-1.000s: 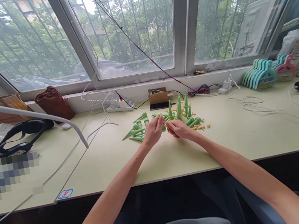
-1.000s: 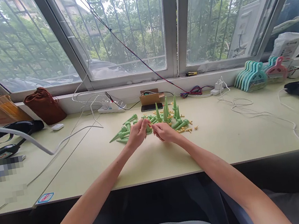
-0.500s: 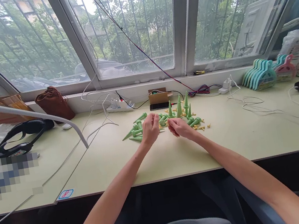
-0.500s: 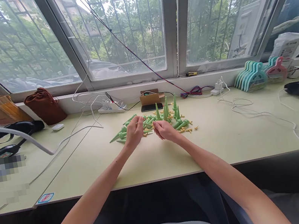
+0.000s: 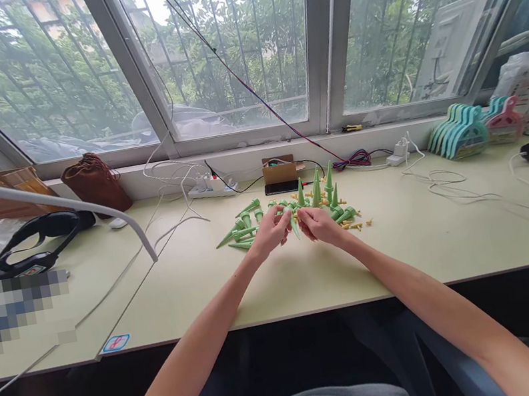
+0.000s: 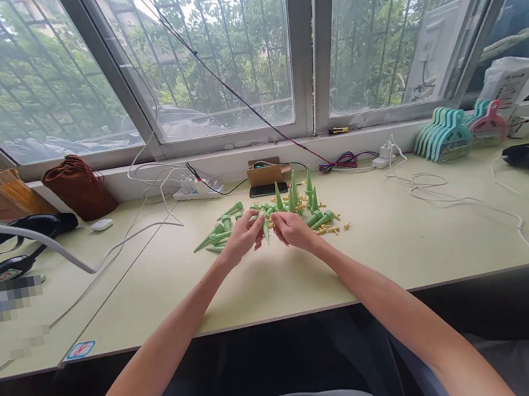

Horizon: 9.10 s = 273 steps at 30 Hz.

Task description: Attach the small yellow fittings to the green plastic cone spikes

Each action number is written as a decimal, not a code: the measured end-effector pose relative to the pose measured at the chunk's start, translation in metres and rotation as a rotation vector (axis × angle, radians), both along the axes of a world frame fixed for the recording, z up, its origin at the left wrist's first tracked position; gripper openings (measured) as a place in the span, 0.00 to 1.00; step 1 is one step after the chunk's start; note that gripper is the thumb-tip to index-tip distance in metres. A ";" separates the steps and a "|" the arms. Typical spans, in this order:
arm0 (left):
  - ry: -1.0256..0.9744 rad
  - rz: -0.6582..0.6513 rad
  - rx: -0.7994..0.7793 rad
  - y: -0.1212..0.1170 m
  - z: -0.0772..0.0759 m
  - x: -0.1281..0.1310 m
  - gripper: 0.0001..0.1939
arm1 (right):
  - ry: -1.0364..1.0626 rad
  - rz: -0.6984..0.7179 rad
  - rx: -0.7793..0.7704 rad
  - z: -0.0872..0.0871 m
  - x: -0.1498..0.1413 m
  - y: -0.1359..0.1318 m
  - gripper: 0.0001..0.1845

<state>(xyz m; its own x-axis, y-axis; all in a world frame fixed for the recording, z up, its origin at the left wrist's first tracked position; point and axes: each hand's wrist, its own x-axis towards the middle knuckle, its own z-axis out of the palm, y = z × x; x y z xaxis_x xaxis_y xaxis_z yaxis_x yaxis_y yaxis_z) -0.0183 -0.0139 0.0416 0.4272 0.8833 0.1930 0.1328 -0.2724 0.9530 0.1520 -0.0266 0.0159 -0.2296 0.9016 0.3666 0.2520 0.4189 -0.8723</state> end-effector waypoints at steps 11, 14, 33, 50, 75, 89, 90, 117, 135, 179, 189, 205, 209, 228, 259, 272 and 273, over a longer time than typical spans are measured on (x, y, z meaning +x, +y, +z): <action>0.228 0.113 0.497 0.000 -0.006 -0.001 0.14 | 0.143 0.048 -0.123 0.000 0.001 0.002 0.29; 0.221 0.103 0.510 0.000 -0.006 -0.001 0.15 | 0.163 0.059 -0.132 0.001 0.000 0.001 0.29; -0.052 0.147 0.017 0.005 -0.001 0.000 0.21 | 0.041 0.041 0.005 0.002 -0.002 -0.002 0.28; -0.086 0.000 -0.162 -0.001 0.007 -0.001 0.16 | -0.027 0.009 0.016 0.002 0.000 -0.002 0.26; 0.116 0.062 0.267 -0.004 -0.001 -0.001 0.21 | -0.046 -0.055 -0.020 -0.008 0.002 0.009 0.27; -0.038 0.109 -0.066 0.006 -0.002 0.000 0.20 | -0.122 -0.084 0.110 0.003 -0.001 -0.002 0.26; -0.040 0.089 -0.099 0.006 -0.002 0.000 0.19 | -0.135 -0.087 0.117 0.003 0.000 -0.002 0.27; 0.224 0.080 0.429 -0.002 -0.004 -0.003 0.19 | 0.140 0.002 -0.095 -0.002 0.002 0.005 0.31; 0.015 0.060 -0.057 0.000 -0.001 -0.001 0.21 | 0.154 0.003 -0.010 0.000 -0.002 0.002 0.28; 0.119 0.003 0.307 -0.005 -0.001 -0.003 0.15 | -0.146 -0.149 0.060 0.000 0.000 0.002 0.28; 0.152 0.213 0.376 -0.002 0.000 0.002 0.14 | -0.119 -0.186 0.082 -0.001 -0.002 0.002 0.28; -0.066 0.061 -0.251 -0.001 0.004 0.002 0.18 | -0.240 -0.171 0.238 -0.004 0.002 0.002 0.23; -0.063 0.041 -0.242 -0.004 0.008 0.001 0.19 | -0.240 -0.182 0.232 -0.004 0.003 0.003 0.22; 0.148 0.147 0.354 -0.003 -0.003 0.002 0.18 | -0.005 -0.127 0.049 -0.001 -0.001 0.002 0.27; -0.177 -0.197 -0.227 -0.006 0.010 -0.006 0.25 | 0.019 -0.112 0.054 -0.002 0.001 0.000 0.28; 0.074 -0.103 0.214 -0.009 0.000 -0.003 0.27 | -0.005 -0.139 0.025 -0.005 0.003 0.005 0.31; 0.094 -0.084 0.253 -0.009 -0.001 -0.003 0.27 | -0.002 -0.140 0.024 -0.005 0.003 0.005 0.31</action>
<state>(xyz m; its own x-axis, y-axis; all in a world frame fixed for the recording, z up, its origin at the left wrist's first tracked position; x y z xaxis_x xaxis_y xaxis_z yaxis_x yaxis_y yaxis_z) -0.0210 -0.0230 0.0408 0.5229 0.7732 0.3589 0.1843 -0.5137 0.8380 0.1548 -0.0218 0.0110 -0.1028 0.9158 0.3881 0.3113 0.4002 -0.8619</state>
